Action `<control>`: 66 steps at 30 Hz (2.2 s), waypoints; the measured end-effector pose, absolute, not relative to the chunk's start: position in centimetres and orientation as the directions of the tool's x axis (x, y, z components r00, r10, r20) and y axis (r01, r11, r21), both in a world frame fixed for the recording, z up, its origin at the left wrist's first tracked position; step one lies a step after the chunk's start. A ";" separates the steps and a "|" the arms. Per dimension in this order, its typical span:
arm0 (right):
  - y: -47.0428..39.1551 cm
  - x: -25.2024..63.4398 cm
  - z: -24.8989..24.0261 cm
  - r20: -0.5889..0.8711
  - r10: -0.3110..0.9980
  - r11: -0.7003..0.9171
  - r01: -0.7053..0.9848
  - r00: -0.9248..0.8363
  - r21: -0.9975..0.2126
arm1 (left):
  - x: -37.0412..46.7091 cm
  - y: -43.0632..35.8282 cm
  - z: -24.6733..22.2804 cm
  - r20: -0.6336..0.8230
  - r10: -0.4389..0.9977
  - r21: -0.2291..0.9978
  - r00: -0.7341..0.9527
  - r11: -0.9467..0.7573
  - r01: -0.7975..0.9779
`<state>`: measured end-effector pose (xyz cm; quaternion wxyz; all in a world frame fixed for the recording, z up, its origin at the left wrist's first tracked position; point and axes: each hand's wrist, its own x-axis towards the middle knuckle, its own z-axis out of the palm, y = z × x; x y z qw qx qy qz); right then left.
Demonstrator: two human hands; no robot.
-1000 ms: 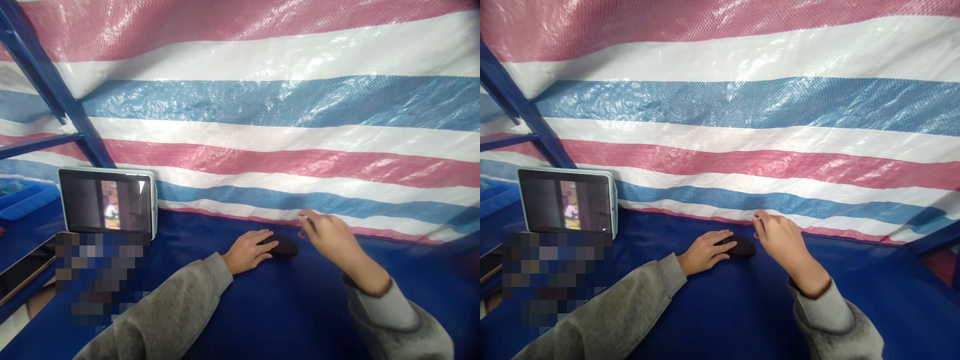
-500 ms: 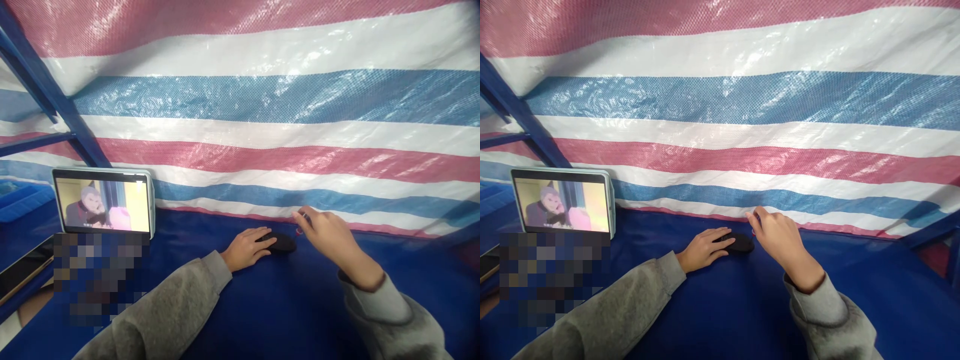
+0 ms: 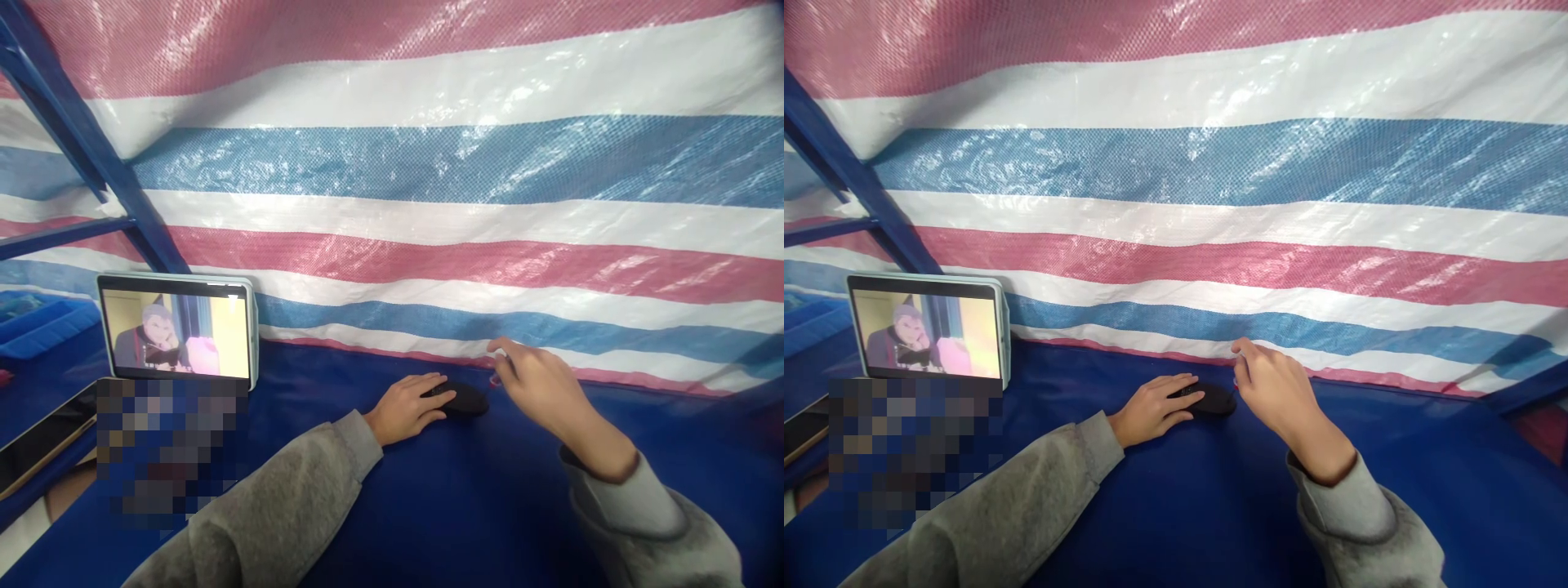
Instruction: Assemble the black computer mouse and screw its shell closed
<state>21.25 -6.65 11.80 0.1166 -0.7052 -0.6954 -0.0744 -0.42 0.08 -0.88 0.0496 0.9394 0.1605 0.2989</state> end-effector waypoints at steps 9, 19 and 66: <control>-6.6 21.4 11.6 0.296 0.954 -0.046 0.999 0.048 -0.013 | -0.4 0.0 -0.8 0.530 0.341 0.192 0.777 -0.940 0.282; -6.6 21.3 11.5 0.282 0.958 -0.020 0.994 0.050 -0.106 | -0.4 -0.1 -0.6 0.531 0.355 0.219 0.769 -0.935 0.280; -8.2 21.3 12.6 0.114 0.962 0.269 0.800 -0.247 -0.537 | -0.5 -0.2 -0.3 0.416 0.463 0.317 0.783 -0.880 0.353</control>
